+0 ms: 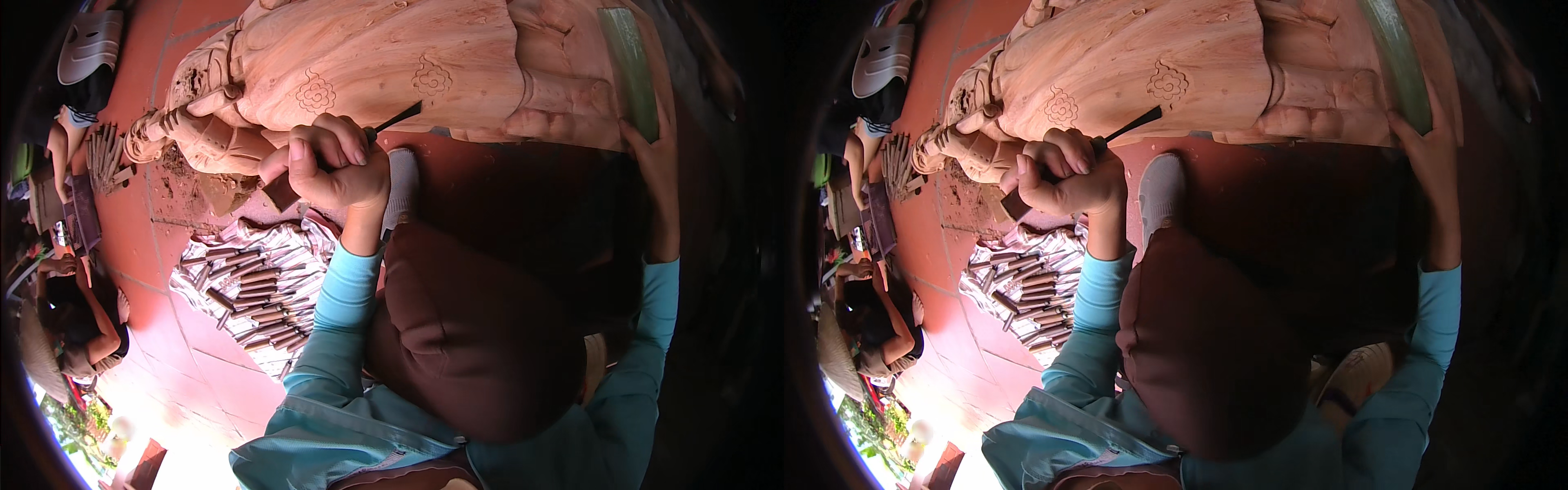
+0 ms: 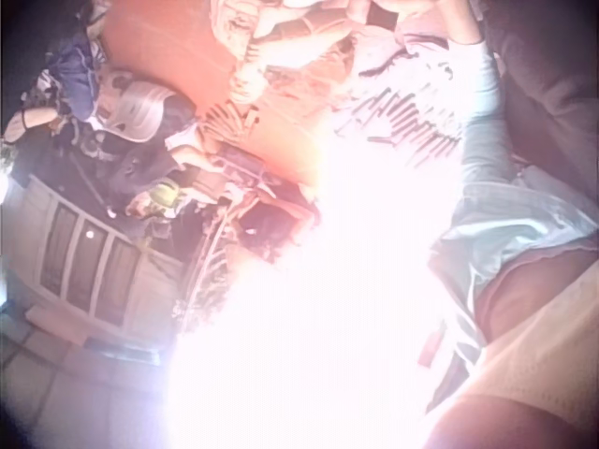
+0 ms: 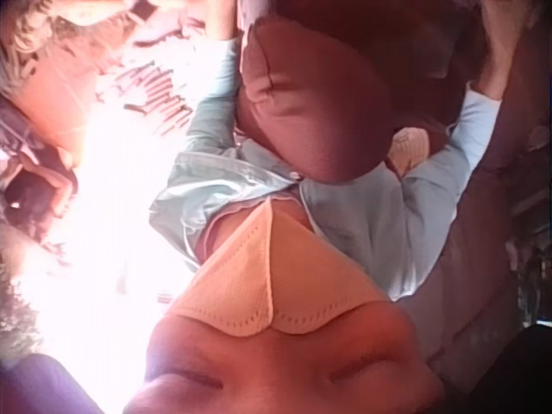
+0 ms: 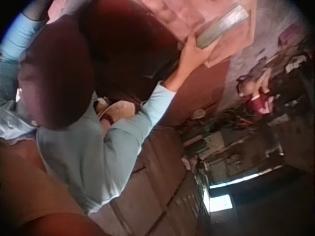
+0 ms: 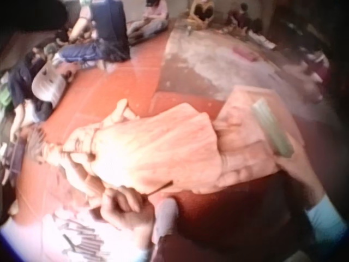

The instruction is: The person carves a wooden statue of a figure using a chisel and a mallet. They repeatedly strike the chisel to shape the wood and occasionally switch tools to refine the details.

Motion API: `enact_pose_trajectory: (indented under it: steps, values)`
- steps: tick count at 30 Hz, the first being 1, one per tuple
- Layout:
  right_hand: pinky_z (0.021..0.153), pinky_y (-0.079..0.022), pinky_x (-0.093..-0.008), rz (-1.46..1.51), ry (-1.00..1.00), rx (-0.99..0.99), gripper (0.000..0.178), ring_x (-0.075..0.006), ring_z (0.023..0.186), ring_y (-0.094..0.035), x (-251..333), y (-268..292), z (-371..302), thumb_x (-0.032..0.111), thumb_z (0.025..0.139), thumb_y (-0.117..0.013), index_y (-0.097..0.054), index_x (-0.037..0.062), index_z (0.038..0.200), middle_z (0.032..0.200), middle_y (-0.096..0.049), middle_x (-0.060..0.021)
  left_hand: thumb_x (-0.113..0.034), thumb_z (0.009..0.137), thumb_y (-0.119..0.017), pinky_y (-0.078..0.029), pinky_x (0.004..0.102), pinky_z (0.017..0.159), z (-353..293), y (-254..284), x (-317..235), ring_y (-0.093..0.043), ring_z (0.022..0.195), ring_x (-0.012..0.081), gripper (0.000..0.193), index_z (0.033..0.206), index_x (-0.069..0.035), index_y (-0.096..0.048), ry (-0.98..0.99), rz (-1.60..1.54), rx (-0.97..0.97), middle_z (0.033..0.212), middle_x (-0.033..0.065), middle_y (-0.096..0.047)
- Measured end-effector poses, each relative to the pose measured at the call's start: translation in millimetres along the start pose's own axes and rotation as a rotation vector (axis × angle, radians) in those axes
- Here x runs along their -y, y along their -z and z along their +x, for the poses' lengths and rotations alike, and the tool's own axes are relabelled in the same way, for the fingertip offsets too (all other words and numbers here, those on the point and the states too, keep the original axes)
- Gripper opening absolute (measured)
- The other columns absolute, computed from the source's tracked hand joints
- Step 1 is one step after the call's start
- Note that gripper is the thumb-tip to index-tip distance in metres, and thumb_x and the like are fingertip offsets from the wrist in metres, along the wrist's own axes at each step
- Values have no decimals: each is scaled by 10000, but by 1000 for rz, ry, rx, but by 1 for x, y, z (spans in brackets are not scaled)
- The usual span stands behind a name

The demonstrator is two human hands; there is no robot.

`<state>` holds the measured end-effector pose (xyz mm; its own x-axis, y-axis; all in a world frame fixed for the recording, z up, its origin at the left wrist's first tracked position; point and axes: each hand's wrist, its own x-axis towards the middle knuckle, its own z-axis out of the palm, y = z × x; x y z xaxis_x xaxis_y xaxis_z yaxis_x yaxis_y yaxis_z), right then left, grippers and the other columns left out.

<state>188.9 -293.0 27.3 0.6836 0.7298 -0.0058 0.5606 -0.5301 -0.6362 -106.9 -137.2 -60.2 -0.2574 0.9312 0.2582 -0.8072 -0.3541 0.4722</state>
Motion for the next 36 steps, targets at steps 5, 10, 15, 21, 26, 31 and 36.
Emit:
enact_pose_trajectory:
  steps: [5,10,15,21,26,31,36]
  values:
    - [587,-427,-205,-30,-31,-4,682,-65,700,-516,-7,2,3,143,776,-697,-425,71,1397,989,-596,-44,-185,933,-409,-309,255,337,-4,2,3,-354,376,138,194,752,-190,-339,8,17,-134,505,7,-309]
    - [540,-410,-207,-14,-66,-34,712,-65,613,-490,-2,0,1,145,769,-704,-406,80,1412,892,-587,-16,-245,919,-407,-259,265,355,5,1,-6,-324,369,133,305,641,-145,-332,101,-18,-70,477,4,-288]
    - [521,-406,-209,8,-82,-19,722,-66,573,-480,1,0,2,147,762,-711,-406,91,1414,826,-582,-3,-194,952,-365,-287,250,320,6,8,-16,-342,361,136,198,757,-162,-350,181,-157,-17,498,16,-316]
    - [526,-413,-206,15,-97,-20,712,-66,573,-489,-6,1,1,155,761,-718,-424,112,1408,842,-592,-9,-333,928,-397,-226,246,328,6,-6,-24,-286,339,117,433,550,-139,-315,129,81,-91,454,-7,-273]
    - [539,-426,-205,-10,-75,-42,680,-67,600,-499,-2,0,0,142,767,-711,-447,113,1393,869,-601,-11,-265,961,-365,-287,251,324,13,9,-10,-348,370,140,324,668,-127,-350,74,73,144,505,12,-308]
    - [552,-434,-206,-4,-67,-28,669,-68,629,-508,-6,1,1,134,770,-708,-454,118,1389,911,-607,-13,-227,965,-364,-299,240,335,4,9,-2,-358,390,135,192,784,-165,-363,26,9,24,530,14,-316]
    - [562,-435,-204,-33,-29,-32,680,-67,640,-513,-2,0,1,133,772,-709,-442,124,1397,1006,-600,-38,-237,963,-354,-317,244,353,-6,2,-6,-370,415,138,279,712,-117,-359,-33,123,22,531,17,-314]
